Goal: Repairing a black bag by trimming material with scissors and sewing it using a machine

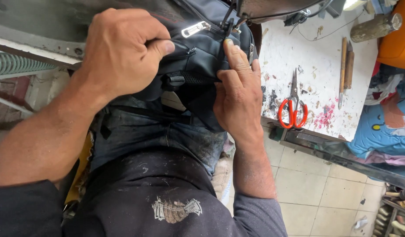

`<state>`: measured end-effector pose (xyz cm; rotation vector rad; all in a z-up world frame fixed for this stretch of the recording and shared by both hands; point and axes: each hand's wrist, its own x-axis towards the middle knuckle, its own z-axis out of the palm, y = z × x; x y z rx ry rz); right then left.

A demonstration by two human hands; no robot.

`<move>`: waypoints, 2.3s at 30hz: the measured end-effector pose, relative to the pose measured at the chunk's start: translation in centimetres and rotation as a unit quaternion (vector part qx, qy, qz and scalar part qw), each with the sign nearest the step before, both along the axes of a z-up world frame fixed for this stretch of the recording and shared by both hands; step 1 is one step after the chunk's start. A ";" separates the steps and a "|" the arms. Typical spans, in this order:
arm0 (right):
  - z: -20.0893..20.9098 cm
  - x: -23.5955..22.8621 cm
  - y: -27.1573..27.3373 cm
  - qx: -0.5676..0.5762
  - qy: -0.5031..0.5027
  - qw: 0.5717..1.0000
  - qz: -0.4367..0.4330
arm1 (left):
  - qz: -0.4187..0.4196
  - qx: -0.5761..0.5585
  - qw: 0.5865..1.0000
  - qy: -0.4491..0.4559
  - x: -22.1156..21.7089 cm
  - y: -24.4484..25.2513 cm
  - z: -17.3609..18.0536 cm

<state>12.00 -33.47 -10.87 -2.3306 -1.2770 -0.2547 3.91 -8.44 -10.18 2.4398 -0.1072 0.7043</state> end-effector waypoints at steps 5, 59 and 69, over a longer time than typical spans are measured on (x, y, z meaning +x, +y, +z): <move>0.5 -0.4 0.2 0.002 0.019 1.000 -0.010 | 0.097 0.082 0.992 -0.011 1.0 0.0 -0.4; 0.6 -1.3 1.5 0.089 -0.100 0.991 0.021 | -0.167 0.226 0.950 -0.134 6.6 0.9 -0.2; 0.7 -0.6 0.1 0.039 -0.034 0.997 0.053 | -0.156 0.245 0.950 -0.115 6.2 0.2 -0.3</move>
